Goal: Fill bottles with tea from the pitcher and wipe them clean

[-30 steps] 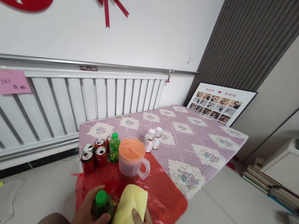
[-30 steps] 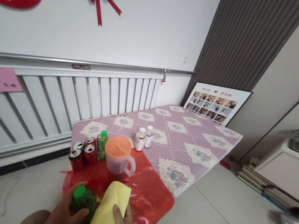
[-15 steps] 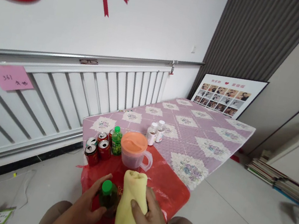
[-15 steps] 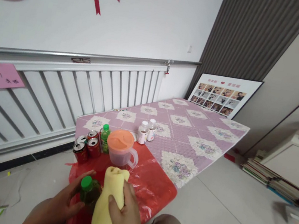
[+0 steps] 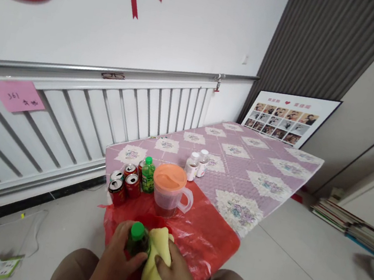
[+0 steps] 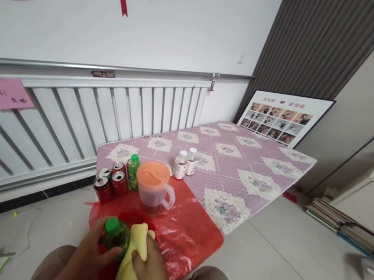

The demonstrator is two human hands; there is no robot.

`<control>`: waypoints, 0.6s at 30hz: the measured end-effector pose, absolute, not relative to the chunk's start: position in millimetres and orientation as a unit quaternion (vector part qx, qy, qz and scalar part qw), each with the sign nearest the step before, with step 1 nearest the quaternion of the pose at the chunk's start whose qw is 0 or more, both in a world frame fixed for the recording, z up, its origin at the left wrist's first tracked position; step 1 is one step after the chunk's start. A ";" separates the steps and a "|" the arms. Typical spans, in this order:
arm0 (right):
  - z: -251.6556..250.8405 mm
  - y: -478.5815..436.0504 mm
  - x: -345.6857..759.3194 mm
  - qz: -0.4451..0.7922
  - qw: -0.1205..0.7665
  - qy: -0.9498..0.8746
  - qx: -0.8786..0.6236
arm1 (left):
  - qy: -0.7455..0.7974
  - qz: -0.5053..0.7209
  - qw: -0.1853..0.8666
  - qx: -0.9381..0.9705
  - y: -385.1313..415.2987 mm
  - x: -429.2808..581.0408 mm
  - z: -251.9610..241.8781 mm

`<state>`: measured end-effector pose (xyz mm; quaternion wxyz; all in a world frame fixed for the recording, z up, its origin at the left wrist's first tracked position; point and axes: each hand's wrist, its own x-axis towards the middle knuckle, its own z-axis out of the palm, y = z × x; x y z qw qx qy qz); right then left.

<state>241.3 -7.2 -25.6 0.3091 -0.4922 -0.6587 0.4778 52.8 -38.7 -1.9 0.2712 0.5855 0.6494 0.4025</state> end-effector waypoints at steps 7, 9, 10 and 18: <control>12.6 -5.1 238.8 0.430 0.369 -0.666 -0.485 | 0.693 0.372 0.251 0.564 -36.7 59.0 2.5; 3.5 -1.6 238.5 0.431 0.363 -0.675 -0.476 | 0.691 0.374 0.247 0.567 -35.5 59.5 2.1; -4.0 -0.1 238.6 0.436 0.357 -0.676 -0.475 | 0.690 0.375 0.246 0.568 -35.0 59.2 1.8; -43.4 -2.7 246.6 0.476 0.356 -0.635 -0.494 | 0.574 0.346 0.364 0.647 -30.7 28.0 21.5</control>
